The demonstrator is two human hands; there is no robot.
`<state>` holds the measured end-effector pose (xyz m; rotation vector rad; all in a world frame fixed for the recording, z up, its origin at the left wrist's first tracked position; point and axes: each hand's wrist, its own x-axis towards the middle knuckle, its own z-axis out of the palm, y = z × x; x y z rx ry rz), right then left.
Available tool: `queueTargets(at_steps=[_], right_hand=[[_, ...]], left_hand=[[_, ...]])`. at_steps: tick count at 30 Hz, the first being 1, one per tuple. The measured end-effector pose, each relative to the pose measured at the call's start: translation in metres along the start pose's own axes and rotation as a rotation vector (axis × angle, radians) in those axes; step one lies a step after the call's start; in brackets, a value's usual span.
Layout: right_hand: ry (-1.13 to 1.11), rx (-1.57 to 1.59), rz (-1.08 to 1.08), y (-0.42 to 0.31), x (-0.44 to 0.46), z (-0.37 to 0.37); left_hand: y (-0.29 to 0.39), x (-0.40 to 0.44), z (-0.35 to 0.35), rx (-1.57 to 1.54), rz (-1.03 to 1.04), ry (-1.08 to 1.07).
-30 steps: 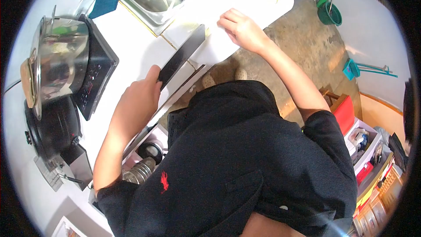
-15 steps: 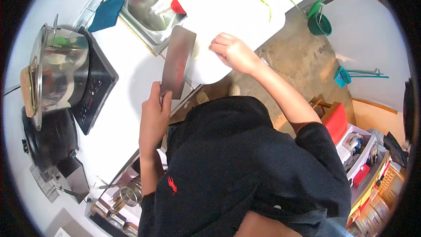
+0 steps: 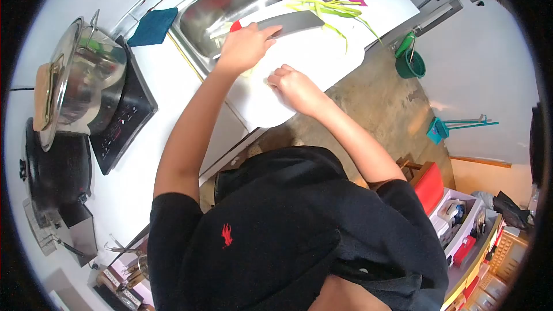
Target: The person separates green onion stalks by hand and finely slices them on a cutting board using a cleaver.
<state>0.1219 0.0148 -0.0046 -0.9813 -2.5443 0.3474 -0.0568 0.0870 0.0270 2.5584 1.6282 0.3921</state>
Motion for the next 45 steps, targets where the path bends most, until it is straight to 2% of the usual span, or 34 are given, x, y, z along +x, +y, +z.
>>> queueTargets(at_steps=[5,8,11,14,17,21,26,32,45], right_hand=[[0.05,0.008,0.013,-0.001,-0.006,0.0],[0.109,0.025,0.021,0.001,-0.014,0.007],[0.162,0.043,0.013,0.001,-0.02,0.012],[0.181,0.067,0.002,0.0,-0.022,0.009],[0.248,0.101,-0.033,0.004,-0.029,0.012],[0.304,0.142,-0.039,0.006,-0.038,0.014],[0.313,0.141,-0.077,0.011,-0.039,0.011],[0.282,0.16,-0.06,0.018,-0.047,0.006],[0.332,0.215,-0.068,0.027,-0.056,0.011]], left_hand=[[0.003,0.042,0.038,-0.087,0.102,0.013],[0.01,0.038,0.04,-0.159,0.063,-0.07],[0.008,0.031,0.043,-0.143,0.073,-0.043],[0.013,0.007,0.032,-0.082,0.153,0.198],[0.018,-0.03,0.019,-0.293,0.078,0.075],[0.035,-0.076,0.017,-0.362,-0.029,0.019],[0.046,-0.079,0.03,-0.334,-0.152,0.008],[0.066,-0.077,0.028,-0.445,-0.214,-0.044],[0.073,-0.089,0.031,-0.407,-0.215,0.076]])
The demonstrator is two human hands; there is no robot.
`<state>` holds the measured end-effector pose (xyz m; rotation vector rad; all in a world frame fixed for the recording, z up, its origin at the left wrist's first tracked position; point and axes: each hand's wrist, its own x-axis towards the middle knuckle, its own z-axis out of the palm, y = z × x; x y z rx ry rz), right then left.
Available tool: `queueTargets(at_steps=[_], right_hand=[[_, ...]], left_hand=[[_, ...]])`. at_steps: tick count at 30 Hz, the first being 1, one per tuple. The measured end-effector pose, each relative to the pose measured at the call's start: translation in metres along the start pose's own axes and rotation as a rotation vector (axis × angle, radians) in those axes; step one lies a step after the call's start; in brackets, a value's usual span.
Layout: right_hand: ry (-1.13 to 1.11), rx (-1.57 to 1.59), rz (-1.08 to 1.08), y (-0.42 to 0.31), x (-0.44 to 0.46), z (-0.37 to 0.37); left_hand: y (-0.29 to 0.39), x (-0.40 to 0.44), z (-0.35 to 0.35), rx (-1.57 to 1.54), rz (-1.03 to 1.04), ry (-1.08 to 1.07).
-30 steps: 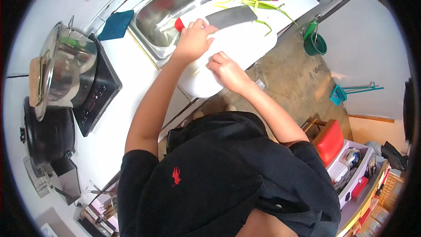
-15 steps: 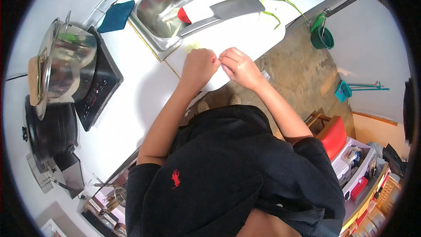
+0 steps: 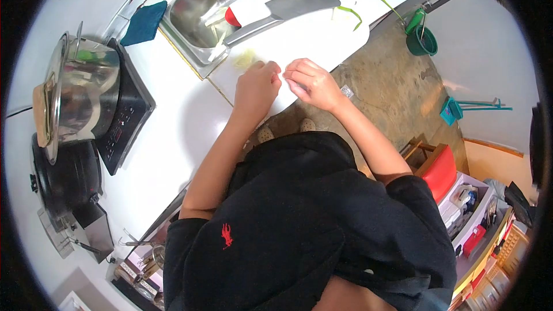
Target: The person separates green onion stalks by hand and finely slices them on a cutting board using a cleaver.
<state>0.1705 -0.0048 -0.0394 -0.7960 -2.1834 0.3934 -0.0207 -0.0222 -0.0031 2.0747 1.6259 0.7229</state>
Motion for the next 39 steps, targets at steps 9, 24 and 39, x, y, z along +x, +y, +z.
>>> queueTargets(at_steps=[9,24,39], right_hand=[[0.013,-0.056,0.033,-0.002,-0.003,0.003],[0.041,-0.031,0.011,-0.001,-0.004,0.004],[-0.017,-0.035,-0.025,0.001,-0.001,0.0]], left_hand=[[0.008,-0.021,-0.011,0.074,-0.002,-0.055],[0.015,0.001,-0.009,0.05,-0.13,-0.11],[0.008,0.009,-0.008,-0.018,-0.144,-0.161]])
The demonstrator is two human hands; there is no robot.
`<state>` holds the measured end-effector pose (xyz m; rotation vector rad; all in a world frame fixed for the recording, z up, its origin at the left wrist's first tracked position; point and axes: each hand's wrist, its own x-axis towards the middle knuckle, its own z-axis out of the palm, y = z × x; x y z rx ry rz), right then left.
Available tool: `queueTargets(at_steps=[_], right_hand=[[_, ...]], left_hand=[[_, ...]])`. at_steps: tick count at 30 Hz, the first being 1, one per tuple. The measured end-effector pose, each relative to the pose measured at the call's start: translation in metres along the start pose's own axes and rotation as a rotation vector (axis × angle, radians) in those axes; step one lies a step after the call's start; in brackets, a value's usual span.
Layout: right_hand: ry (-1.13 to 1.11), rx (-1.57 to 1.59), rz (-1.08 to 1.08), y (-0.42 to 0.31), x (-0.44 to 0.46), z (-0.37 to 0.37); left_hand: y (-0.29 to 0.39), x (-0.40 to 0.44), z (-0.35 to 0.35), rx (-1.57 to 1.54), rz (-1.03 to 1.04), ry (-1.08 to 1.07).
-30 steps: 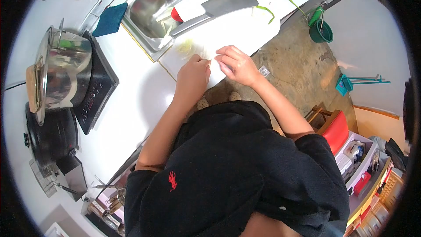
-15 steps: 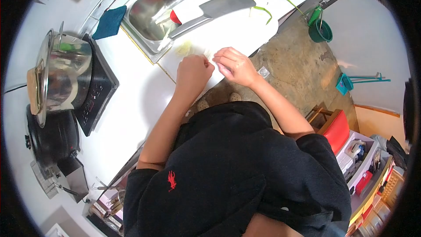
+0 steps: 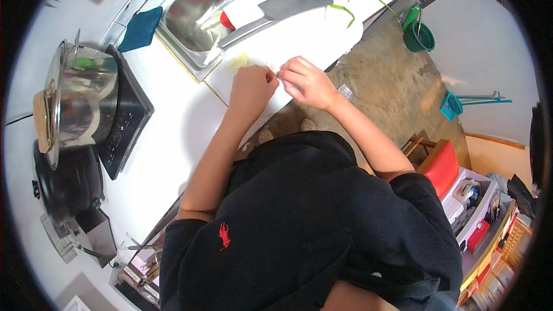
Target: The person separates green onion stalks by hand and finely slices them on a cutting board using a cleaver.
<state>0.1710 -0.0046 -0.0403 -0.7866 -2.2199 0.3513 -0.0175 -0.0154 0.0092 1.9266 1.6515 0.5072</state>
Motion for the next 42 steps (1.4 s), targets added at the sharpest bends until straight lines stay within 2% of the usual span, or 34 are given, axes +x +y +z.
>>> queueTargets(at_steps=[8,11,20,32,35,42], right_hand=[[0.015,-0.01,-0.015,0.0,-0.002,0.002],[0.022,-0.017,-0.034,0.0,0.0,0.002],[-0.004,-0.033,-0.037,0.004,-0.003,0.004],[0.017,-0.002,-0.017,0.001,-0.002,0.001],[0.029,-0.006,-0.024,0.002,-0.003,0.003],[0.031,0.02,-0.023,0.001,-0.001,0.002]], left_hand=[[0.003,0.007,-0.001,0.014,-0.009,-0.028],[0.0,0.004,0.0,-0.013,0.063,0.031],[0.005,0.009,-0.007,0.11,0.028,-0.062],[-0.001,0.028,-0.006,0.07,0.139,-0.059],[-0.008,0.041,0.001,0.088,0.245,0.018],[-0.008,0.049,0.003,0.098,0.258,0.015]])
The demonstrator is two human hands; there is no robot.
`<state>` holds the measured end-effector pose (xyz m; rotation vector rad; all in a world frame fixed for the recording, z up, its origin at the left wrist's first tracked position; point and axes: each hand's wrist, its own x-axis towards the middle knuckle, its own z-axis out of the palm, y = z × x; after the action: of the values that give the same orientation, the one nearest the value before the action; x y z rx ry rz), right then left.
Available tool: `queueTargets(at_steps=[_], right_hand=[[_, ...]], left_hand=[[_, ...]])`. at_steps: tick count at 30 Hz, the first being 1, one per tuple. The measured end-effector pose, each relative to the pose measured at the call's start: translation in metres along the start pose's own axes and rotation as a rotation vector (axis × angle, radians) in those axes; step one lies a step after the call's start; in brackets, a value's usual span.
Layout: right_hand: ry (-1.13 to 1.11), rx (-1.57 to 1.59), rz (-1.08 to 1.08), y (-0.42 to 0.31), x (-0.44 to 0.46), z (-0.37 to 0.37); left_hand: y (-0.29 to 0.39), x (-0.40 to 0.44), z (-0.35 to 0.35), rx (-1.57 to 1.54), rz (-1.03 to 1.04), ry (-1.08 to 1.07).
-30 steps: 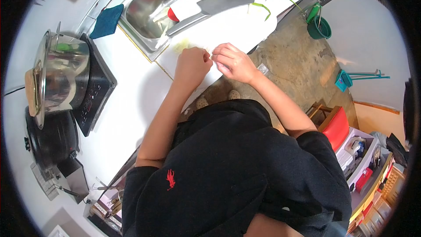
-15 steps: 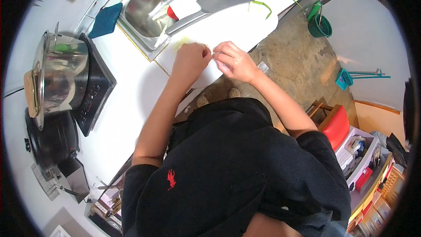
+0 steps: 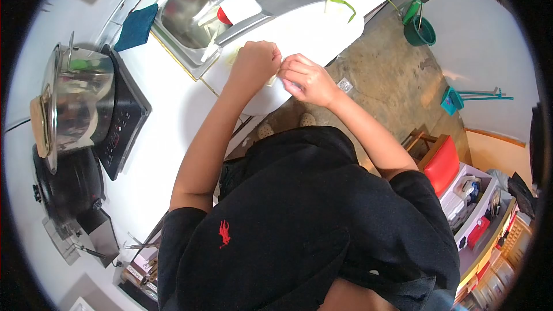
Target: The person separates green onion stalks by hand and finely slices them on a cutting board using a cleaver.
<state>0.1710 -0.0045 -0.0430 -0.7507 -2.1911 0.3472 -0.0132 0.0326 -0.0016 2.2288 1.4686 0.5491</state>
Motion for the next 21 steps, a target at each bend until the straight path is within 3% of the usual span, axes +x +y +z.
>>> queueTargets(at_steps=[5,8,14,17,21], right_hand=[[0.015,0.001,-0.009,0.001,0.0,0.001],[0.013,-0.006,-0.003,0.0,0.0,0.002],[0.001,-0.029,0.0,0.0,-0.001,0.002],[-0.014,-0.051,-0.019,0.0,-0.001,0.002],[-0.027,-0.053,-0.04,0.0,0.0,0.0]], left_hand=[[0.003,-0.017,-0.006,-0.137,-0.1,-0.047],[0.001,-0.032,-0.008,-0.06,-0.101,-0.028],[0.024,-0.046,-0.03,-0.113,-0.32,-0.133],[0.01,-0.05,-0.015,-0.116,-0.185,-0.014],[0.01,-0.05,-0.009,-0.112,-0.151,0.009]])
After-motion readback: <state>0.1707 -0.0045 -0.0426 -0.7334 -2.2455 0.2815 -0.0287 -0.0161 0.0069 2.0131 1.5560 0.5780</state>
